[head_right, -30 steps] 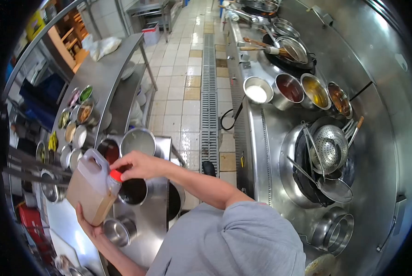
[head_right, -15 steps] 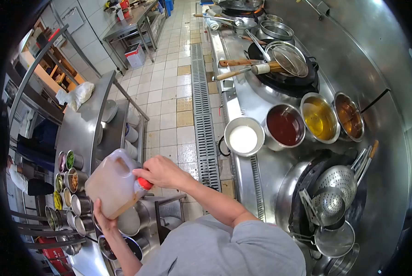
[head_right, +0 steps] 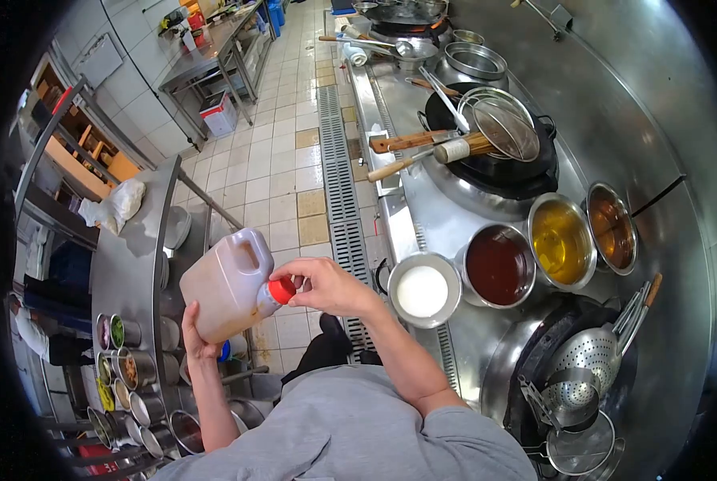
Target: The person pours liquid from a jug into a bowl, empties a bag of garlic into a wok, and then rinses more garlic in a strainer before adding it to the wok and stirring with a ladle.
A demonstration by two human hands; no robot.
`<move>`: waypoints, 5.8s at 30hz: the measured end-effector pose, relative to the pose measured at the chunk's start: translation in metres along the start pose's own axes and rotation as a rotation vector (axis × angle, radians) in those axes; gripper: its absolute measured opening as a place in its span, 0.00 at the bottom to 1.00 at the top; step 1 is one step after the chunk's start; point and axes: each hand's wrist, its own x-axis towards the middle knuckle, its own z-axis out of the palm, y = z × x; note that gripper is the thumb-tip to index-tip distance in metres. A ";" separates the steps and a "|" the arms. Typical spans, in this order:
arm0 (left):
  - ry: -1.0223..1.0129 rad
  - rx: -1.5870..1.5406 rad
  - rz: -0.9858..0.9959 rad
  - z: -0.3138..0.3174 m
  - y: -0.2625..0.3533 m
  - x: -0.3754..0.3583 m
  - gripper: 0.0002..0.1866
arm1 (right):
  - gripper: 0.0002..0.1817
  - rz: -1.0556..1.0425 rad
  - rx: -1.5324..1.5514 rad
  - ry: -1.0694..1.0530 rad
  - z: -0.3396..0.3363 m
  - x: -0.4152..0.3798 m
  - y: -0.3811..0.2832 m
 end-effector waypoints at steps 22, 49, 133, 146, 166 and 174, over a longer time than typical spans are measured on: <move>-0.107 -0.078 -0.055 0.012 0.156 0.369 0.31 | 0.15 0.380 0.021 0.128 -0.040 0.394 0.123; 0.188 -0.106 0.179 0.085 0.281 0.772 0.35 | 0.17 0.578 0.216 -0.350 -0.200 0.868 0.337; 1.444 0.617 -0.427 -0.176 0.240 0.922 0.28 | 0.48 0.450 -0.816 -0.928 0.100 1.390 0.792; 1.421 0.639 -0.513 -0.148 0.236 0.896 0.25 | 0.43 0.248 -0.508 -0.824 0.177 1.404 0.749; 1.538 0.243 -0.699 -0.041 0.166 0.940 0.20 | 0.40 0.176 -0.742 -1.151 0.189 1.399 0.755; 1.587 0.099 -0.724 0.016 0.129 0.958 0.18 | 0.36 -0.164 -0.626 -1.046 0.259 1.406 0.810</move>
